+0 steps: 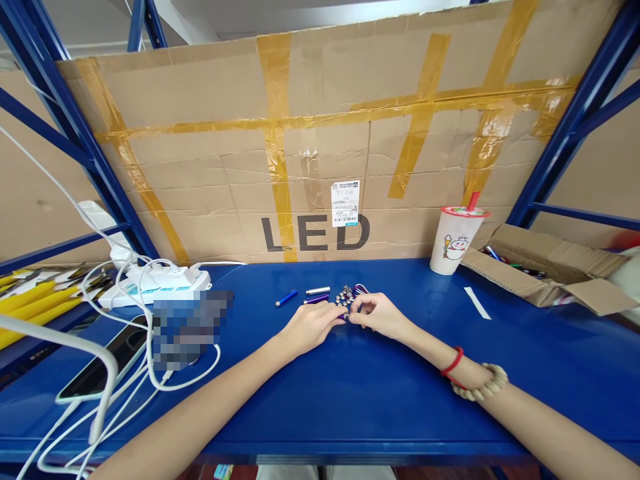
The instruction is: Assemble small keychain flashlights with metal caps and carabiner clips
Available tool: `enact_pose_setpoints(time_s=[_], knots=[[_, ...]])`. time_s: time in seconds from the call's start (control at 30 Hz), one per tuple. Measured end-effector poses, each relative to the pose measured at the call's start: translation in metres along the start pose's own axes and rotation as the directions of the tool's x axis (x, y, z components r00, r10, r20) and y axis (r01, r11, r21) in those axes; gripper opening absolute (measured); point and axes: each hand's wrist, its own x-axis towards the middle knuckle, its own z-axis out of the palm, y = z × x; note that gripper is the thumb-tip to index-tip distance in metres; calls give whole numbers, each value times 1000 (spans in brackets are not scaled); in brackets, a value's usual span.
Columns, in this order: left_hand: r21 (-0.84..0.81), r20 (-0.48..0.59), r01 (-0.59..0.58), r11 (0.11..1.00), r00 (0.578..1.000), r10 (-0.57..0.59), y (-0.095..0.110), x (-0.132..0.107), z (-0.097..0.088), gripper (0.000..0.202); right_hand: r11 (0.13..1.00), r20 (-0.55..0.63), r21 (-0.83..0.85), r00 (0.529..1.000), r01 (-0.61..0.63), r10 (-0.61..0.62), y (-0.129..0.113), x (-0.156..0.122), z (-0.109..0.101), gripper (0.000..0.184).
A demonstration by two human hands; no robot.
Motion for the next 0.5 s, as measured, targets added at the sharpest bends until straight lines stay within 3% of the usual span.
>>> enact_pose_setpoints(time_s=[0.17,0.3,0.4,0.5], knots=[[-63,19,50,997,999,-49,0,0,1,27,999,-44,-35,999,5,-6,1,1,0,29],[-58,35,154,986,988,-152,0,1,4,25,997,-135,-59,989,55,-63,3,4,2,30],[-40,69,216,976,975,-213,0,3,4,25,970,-232,-119,943,214,-236,1,4,2,27],[-36,73,233,972,970,-230,1,4,3,25,888,-229,-261,869,380,-439,-1,1,1,21]])
